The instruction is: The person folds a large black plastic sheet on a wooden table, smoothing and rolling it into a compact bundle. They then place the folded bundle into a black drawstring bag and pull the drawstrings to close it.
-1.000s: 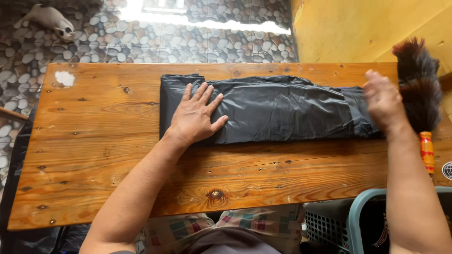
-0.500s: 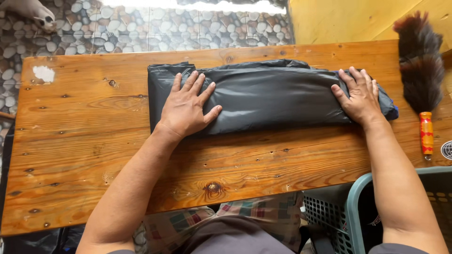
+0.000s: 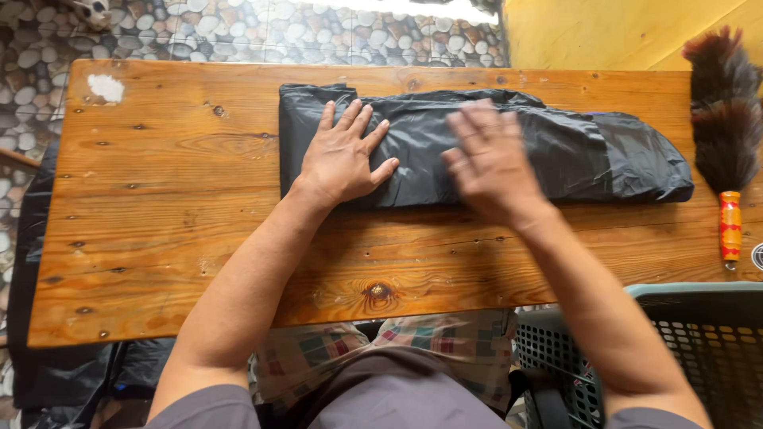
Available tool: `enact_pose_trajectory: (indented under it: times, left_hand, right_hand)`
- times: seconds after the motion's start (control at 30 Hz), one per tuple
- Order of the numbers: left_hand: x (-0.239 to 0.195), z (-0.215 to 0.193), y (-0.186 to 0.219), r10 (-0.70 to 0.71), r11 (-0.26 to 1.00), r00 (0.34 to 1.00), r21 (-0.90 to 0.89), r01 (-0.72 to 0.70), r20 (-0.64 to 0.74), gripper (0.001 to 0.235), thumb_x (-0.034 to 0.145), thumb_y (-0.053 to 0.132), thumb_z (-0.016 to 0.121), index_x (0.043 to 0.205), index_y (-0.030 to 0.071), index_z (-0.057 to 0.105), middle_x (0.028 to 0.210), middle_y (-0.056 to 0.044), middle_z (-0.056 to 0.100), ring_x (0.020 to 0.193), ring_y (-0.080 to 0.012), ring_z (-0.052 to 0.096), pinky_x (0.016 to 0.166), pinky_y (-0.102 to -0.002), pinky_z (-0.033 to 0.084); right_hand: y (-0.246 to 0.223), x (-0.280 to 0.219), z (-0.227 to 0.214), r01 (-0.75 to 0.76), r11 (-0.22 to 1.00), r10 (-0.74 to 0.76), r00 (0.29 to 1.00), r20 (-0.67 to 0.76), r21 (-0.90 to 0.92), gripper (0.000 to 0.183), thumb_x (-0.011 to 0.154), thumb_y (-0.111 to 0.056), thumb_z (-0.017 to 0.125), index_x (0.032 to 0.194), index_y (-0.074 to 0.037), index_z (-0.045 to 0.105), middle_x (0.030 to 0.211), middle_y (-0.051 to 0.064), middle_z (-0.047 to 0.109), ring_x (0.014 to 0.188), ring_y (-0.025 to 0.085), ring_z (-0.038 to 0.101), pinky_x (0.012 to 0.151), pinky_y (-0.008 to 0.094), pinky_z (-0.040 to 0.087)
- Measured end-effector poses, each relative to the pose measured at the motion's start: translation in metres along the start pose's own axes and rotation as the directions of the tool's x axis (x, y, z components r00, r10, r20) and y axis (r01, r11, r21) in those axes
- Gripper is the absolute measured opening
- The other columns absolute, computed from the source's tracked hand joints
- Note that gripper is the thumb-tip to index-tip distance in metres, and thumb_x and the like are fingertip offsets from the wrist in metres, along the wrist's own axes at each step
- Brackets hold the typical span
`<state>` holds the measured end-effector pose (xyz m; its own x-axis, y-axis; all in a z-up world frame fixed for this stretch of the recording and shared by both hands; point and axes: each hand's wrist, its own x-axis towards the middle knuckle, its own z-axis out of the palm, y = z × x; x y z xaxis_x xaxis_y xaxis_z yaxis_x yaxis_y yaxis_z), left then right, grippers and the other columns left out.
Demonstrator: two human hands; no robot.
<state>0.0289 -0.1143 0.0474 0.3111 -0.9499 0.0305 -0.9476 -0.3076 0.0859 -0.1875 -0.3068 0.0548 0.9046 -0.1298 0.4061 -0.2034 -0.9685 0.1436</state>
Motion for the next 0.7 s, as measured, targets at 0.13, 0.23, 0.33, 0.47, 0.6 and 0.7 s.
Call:
enact_pose_trajectory:
  times: [0.13, 0.23, 0.33, 0.47, 0.6, 0.7]
  left_hand:
    - [0.003, 0.008, -0.003, 0.007, 0.997, 0.998, -0.082, -0.011, -0.054, 0.064, 0.104, 0.05, 0.027, 0.154, 0.019, 0.052, 0.158, -0.016, 0.049, 0.154, -0.0316, 0.031, 0.125, -0.058, 0.013]
    - [0.011, 0.025, -0.021, 0.007, 0.963, 0.997, -0.268, -0.026, -0.071, 0.066, 0.104, 0.029, 0.027, 0.164, 0.002, 0.02, 0.159, -0.022, 0.047, 0.153, -0.0326, 0.035, 0.125, -0.06, 0.014]
    - [0.018, 0.023, -0.027, -0.027, 0.887, 0.998, -0.462, -0.004, -0.061, 0.07, 0.108, 0.029, 0.03, 0.163, -0.004, 0.001, 0.156, -0.025, 0.051, 0.154, -0.0352, 0.034, 0.125, -0.06, 0.011]
    - [0.018, 0.028, -0.037, -0.018, 0.828, 0.996, -0.56, -0.036, -0.091, 0.071, 0.11, 0.022, 0.032, 0.162, -0.003, -0.007, 0.157, -0.026, 0.051, 0.153, -0.0368, 0.037, 0.126, -0.059, 0.011]
    - [0.016, 0.023, -0.045, -0.093, 0.589, 0.983, -0.805, -0.073, -0.158, 0.067, 0.112, 0.022, 0.03, 0.163, 0.004, -0.009, 0.163, -0.027, 0.041, 0.155, -0.0406, 0.031, 0.127, -0.061, 0.015]
    - [0.007, 0.011, -0.05, -0.201, 0.501, 0.948, -0.857, -0.119, -0.249, 0.06, 0.112, 0.018, 0.035, 0.164, 0.007, 0.008, 0.163, -0.028, 0.038, 0.152, -0.0467, 0.034, 0.125, -0.063, 0.026]
  right_hand:
    - [-0.104, 0.038, -0.008, 0.079, 0.922, -0.055, 0.996, -0.074, 0.378, 0.056, 0.098, -0.022, 0.063, 0.149, -0.003, 0.049, 0.141, 0.019, 0.059, 0.136, 0.036, 0.055, 0.114, 0.052, 0.039]
    - [-0.14, 0.044, -0.003, -0.051, 0.817, 0.144, 0.983, -0.117, 0.575, 0.048, 0.103, -0.014, 0.055, 0.15, -0.005, 0.046, 0.151, 0.017, 0.052, 0.138, 0.035, 0.055, 0.11, 0.046, 0.048]
    - [-0.139, 0.044, -0.012, -0.122, 0.751, 0.175, 0.984, -0.017, 0.648, 0.062, 0.106, -0.022, 0.058, 0.16, -0.011, 0.03, 0.163, 0.019, 0.034, 0.144, 0.042, 0.046, 0.114, 0.052, 0.047]
    - [-0.142, 0.041, -0.005, -0.039, 0.827, 0.068, 0.997, -0.032, 0.561, 0.069, 0.106, -0.026, 0.06, 0.164, -0.011, 0.027, 0.165, 0.018, 0.034, 0.145, 0.04, 0.047, 0.114, 0.048, 0.046]
    - [-0.146, 0.038, 0.007, -0.027, 0.897, 0.052, 0.998, -0.045, 0.44, 0.064, 0.107, -0.042, 0.055, 0.162, -0.015, 0.037, 0.158, 0.012, 0.048, 0.138, 0.04, 0.053, 0.106, 0.047, 0.047]
    - [-0.15, 0.036, 0.013, -0.01, 0.936, 0.026, 0.999, -0.041, 0.352, 0.057, 0.105, -0.047, 0.053, 0.156, -0.022, 0.048, 0.155, 0.006, 0.053, 0.139, 0.04, 0.052, 0.107, 0.047, 0.045]
